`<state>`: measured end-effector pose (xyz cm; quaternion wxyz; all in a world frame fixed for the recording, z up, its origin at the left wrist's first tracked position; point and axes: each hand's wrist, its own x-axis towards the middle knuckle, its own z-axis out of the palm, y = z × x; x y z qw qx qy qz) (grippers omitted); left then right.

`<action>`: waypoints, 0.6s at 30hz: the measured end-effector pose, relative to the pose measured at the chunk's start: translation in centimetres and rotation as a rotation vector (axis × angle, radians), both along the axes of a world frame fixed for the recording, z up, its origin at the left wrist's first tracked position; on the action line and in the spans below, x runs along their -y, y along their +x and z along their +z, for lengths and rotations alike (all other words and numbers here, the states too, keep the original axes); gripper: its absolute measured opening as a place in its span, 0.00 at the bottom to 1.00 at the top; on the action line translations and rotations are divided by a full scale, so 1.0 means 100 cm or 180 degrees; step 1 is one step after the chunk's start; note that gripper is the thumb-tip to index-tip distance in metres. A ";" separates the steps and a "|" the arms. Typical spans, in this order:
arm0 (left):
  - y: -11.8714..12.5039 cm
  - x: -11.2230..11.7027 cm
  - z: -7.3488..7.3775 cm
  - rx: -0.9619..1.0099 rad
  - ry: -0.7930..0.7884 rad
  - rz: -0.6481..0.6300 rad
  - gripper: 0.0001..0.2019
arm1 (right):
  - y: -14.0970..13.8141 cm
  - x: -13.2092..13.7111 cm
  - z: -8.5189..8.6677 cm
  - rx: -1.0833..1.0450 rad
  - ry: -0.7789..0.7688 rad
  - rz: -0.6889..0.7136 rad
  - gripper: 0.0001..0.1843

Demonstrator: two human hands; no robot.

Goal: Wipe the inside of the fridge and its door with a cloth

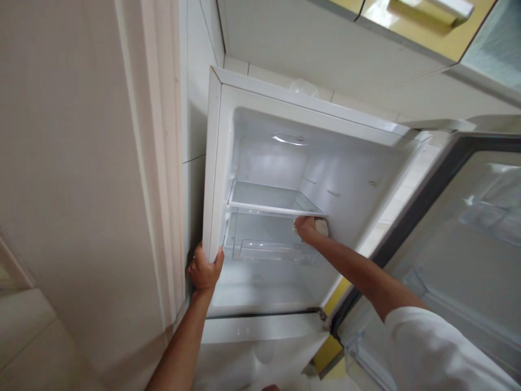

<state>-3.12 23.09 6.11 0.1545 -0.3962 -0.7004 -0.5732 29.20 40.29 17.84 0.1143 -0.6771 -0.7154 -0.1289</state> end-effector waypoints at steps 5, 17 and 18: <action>0.001 0.001 0.002 0.0064 -0.0055 -0.0083 0.32 | -0.002 0.027 0.008 0.0650 -0.0307 -0.0440 0.17; 0.000 -0.003 -0.004 0.0010 -0.0070 0.0001 0.34 | -0.014 0.030 0.027 0.0733 -0.1146 0.0222 0.19; 0.000 -0.004 -0.004 0.0018 -0.0046 0.0007 0.34 | -0.018 0.027 0.024 0.0690 -0.1156 0.0305 0.19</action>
